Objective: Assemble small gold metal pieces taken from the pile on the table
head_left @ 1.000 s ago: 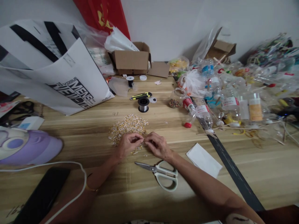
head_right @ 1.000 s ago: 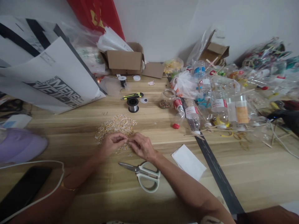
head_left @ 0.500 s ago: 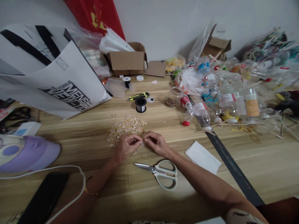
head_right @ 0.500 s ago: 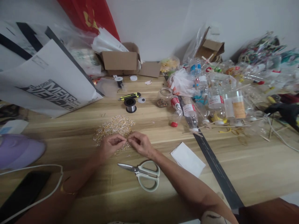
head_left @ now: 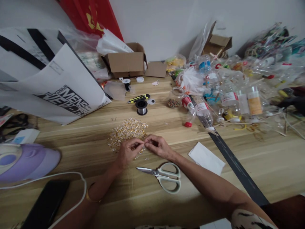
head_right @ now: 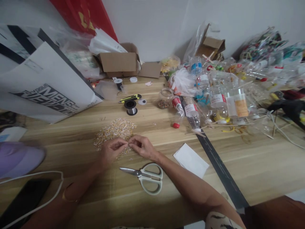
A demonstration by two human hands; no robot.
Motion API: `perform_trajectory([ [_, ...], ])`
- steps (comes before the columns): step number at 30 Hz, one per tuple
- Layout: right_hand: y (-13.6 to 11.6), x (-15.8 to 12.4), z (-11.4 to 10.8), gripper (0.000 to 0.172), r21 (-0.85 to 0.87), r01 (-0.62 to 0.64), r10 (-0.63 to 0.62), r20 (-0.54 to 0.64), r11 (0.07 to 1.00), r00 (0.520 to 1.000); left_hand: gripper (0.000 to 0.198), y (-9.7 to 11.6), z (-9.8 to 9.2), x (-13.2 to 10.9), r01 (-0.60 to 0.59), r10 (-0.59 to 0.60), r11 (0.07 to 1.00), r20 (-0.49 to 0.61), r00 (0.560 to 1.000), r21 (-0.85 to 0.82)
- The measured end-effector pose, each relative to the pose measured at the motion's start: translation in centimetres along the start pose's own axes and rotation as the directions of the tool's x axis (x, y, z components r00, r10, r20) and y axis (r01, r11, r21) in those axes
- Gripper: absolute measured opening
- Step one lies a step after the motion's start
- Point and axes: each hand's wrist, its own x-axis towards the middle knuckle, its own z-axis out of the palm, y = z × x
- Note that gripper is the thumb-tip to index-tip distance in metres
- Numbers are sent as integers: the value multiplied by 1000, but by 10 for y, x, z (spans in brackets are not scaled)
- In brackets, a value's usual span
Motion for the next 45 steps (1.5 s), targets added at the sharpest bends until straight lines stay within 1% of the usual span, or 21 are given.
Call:
perform_trajectory([
  [7, 0, 1, 0, 24, 13, -3, 3, 10, 1000, 1000, 10, 2, -1, 0, -57, 58, 996, -19, 998, 70],
  [16, 0, 0, 0, 25, 17, 24, -24, 5, 1000, 1000, 11, 6, -1, -1, -26, 28, 997, -23, 999, 72],
  [21, 2, 0, 0, 25, 17, 14, -13, -27, 1000, 1000, 11, 5, 0, 0, -42, 45, 996, -33, 998, 85],
  [24, 2, -1, 0, 25, 26, 3, -3, -14, 1000, 1000, 11, 5, 0, 0, -50, 53, 995, -34, 998, 83],
  [28, 0, 0, 0, 27, 26, -11, 10, 17, 1000, 1000, 10, 7, 0, -1, -30, 33, 997, -32, 999, 77],
  [36, 0, 0, -1, 26, -33, 19, -19, 5, 999, 1000, 11, 6, 0, -1, -48, 52, 994, -39, 998, 95],
  [41, -1, -1, -1, 25, -75, 53, -53, 0, 996, 999, 10, 5, 0, 0, -57, 58, 997, -36, 998, 51],
  [45, -1, -1, -1, 24, -79, 59, -59, -1, 995, 998, 9, 4, 1, 1, -29, 29, 1000, -34, 999, 1],
])
